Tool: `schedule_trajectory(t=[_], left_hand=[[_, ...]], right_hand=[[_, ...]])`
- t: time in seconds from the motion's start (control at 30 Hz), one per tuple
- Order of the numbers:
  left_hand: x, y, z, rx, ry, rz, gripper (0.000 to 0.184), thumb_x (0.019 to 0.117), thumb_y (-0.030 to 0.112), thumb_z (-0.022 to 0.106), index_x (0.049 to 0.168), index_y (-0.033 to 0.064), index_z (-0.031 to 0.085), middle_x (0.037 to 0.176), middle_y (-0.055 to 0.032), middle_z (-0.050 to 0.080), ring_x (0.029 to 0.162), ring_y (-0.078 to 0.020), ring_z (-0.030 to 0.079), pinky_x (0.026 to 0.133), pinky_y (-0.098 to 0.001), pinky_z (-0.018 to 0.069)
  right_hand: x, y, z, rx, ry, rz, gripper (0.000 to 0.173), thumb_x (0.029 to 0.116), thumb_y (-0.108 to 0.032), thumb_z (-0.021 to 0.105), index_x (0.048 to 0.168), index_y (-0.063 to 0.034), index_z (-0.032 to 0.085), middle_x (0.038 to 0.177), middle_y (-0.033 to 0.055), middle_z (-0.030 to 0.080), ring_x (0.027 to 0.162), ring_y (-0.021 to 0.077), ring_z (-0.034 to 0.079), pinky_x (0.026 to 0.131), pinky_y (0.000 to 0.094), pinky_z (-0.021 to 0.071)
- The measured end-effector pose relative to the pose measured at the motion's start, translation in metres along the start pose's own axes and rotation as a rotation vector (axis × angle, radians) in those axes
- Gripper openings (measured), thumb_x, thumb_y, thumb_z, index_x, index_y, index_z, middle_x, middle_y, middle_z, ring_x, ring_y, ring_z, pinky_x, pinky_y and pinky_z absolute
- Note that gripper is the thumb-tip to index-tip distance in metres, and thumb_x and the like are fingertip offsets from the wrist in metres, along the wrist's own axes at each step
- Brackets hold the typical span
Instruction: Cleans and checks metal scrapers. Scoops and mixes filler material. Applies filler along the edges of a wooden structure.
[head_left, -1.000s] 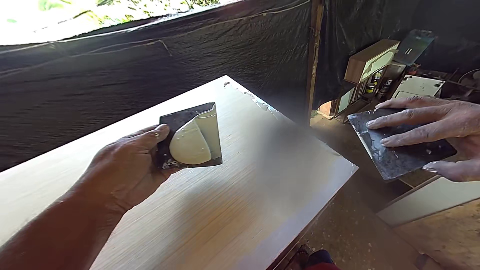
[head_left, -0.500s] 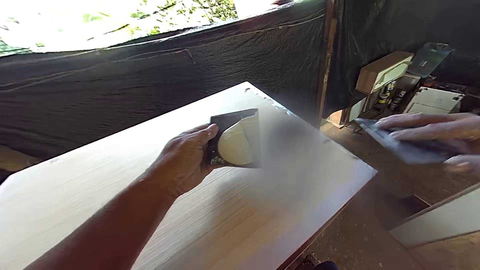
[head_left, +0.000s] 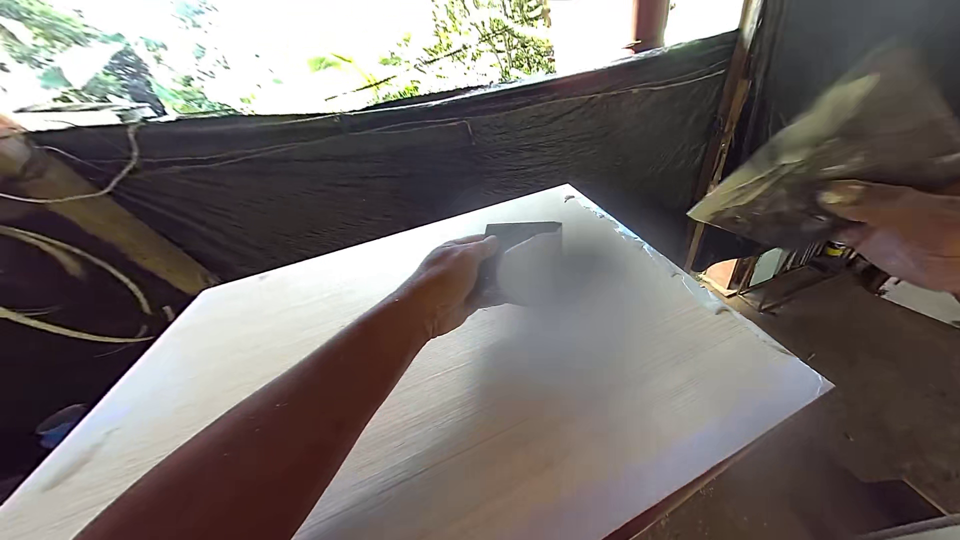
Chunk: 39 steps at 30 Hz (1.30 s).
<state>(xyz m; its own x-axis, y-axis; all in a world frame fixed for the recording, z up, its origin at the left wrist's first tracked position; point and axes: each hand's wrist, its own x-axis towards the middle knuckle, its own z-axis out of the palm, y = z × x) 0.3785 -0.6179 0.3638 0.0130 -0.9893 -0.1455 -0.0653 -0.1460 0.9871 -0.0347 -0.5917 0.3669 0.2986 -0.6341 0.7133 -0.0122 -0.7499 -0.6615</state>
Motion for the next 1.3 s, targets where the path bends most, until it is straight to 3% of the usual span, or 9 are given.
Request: schedule_trajectory(t=[0.17, 0.33, 0.47, 0.63, 0.7, 0.83, 1.0, 1.13, 1.3], left_hand=[[0.007, -0.005, -0.041, -0.035, 0.16, 0.008, 0.034, 0.1107, 0.031, 0.04, 0.134, 0.0127, 0.057, 0.111, -0.0124, 0.069, 0.092, -0.0227, 0.072, 0.076, -0.0386, 0.061], [0.012, -0.012, -0.06, -0.042, 0.197, 0.011, 0.033, 0.1111, 0.03, 0.039, 0.133, 0.0112, 0.055, 0.106, -0.0112, 0.069, 0.088, -0.0209, 0.071, 0.073, -0.0369, 0.06], [0.022, -0.011, -0.071, -0.015, 0.138, 0.003, 0.032, 0.1113, 0.029, 0.038, 0.128, 0.0088, 0.057, 0.102, -0.01, 0.068, 0.088, -0.0199, 0.069, 0.074, -0.0371, 0.0589], [0.045, -0.016, -0.09, -0.029, 0.13, 0.004, 0.034, 0.1113, 0.029, 0.038, 0.131, 0.0081, 0.056, 0.107, -0.0127, 0.069, 0.093, -0.0228, 0.07, 0.078, -0.0405, 0.0597], [0.05, -0.023, -0.095, -0.026, 0.168, -0.006, 0.034, 0.11, 0.031, 0.04, 0.13, 0.0103, 0.058, 0.106, -0.0124, 0.069, 0.091, -0.0226, 0.07, 0.076, -0.0411, 0.0594], [0.051, -0.028, -0.098, -0.033, 0.174, -0.016, 0.035, 0.1101, 0.033, 0.041, 0.13, 0.0103, 0.058, 0.102, -0.012, 0.067, 0.085, -0.022, 0.068, 0.071, -0.0397, 0.0583], [0.05, -0.027, -0.098, -0.225, 0.122, 0.026, 0.032, 0.111, 0.03, 0.039, 0.128, 0.0099, 0.058, 0.103, -0.0103, 0.07, 0.088, -0.0207, 0.071, 0.074, -0.0377, 0.0602], [0.05, -0.024, -0.097, -0.41, 0.169, 0.171, 0.036, 0.1126, 0.029, 0.035, 0.136, 0.0074, 0.052, 0.113, -0.0139, 0.069, 0.1, -0.0255, 0.071, 0.085, -0.0448, 0.0608], [0.049, -0.012, -0.091, -0.56, 0.285, 0.303, 0.037, 0.1134, 0.03, 0.033, 0.139, 0.0082, 0.048, 0.12, -0.0168, 0.066, 0.101, -0.0286, 0.071, 0.083, -0.0463, 0.0617]], right_hand=[[0.1, -0.001, 0.029, -0.751, -0.335, 0.037, 0.015, 0.0979, -0.018, 0.058, 0.102, -0.0146, 0.072, 0.085, -0.0038, 0.07, 0.073, 0.002, 0.064, 0.069, 0.0292, 0.0564], [0.18, 0.037, 0.084, -0.744, -0.534, 0.139, 0.01, 0.0973, -0.009, 0.066, 0.089, -0.0109, 0.071, 0.073, 0.0002, 0.066, 0.062, 0.0071, 0.06, 0.06, 0.0311, 0.0504], [0.207, 0.034, 0.145, -0.728, -0.671, -0.023, 0.013, 0.1021, -0.009, 0.06, 0.105, -0.0088, 0.072, 0.085, 0.0002, 0.07, 0.071, 0.0045, 0.064, 0.068, 0.0262, 0.0537], [0.25, 0.068, 0.161, -1.189, -0.77, -0.082, 0.022, 0.1028, -0.016, 0.055, 0.116, -0.0145, 0.073, 0.096, 0.0112, 0.073, 0.093, 0.0335, 0.07, 0.081, 0.063, 0.0523], [0.266, 0.085, 0.154, -1.212, -0.764, 0.04, 0.014, 0.1008, -0.018, 0.061, 0.107, -0.0112, 0.072, 0.091, 0.0126, 0.071, 0.089, 0.034, 0.069, 0.078, 0.0625, 0.052], [0.281, 0.111, 0.143, -0.788, -0.696, 0.273, 0.014, 0.1002, -0.016, 0.066, 0.097, -0.0038, 0.07, 0.08, 0.0091, 0.07, 0.066, 0.0179, 0.068, 0.061, 0.0385, 0.0585], [0.243, 0.084, 0.189, -0.337, -0.481, 0.065, 0.011, 0.1013, -0.012, 0.062, 0.108, -0.0057, 0.069, 0.095, 0.0026, 0.074, 0.083, 0.0094, 0.074, 0.074, 0.0312, 0.065], [0.195, 0.083, 0.226, -0.173, -0.17, -0.251, 0.026, 0.1045, -0.012, 0.053, 0.126, 0.0005, 0.059, 0.112, 0.0073, 0.071, 0.101, 0.0138, 0.072, 0.088, 0.0386, 0.0646], [0.156, 0.082, 0.247, -0.185, -0.025, -0.195, 0.032, 0.1105, -0.017, 0.041, 0.133, 0.0032, 0.053, 0.117, 0.0118, 0.067, 0.108, 0.0143, 0.07, 0.097, 0.0385, 0.0599]])
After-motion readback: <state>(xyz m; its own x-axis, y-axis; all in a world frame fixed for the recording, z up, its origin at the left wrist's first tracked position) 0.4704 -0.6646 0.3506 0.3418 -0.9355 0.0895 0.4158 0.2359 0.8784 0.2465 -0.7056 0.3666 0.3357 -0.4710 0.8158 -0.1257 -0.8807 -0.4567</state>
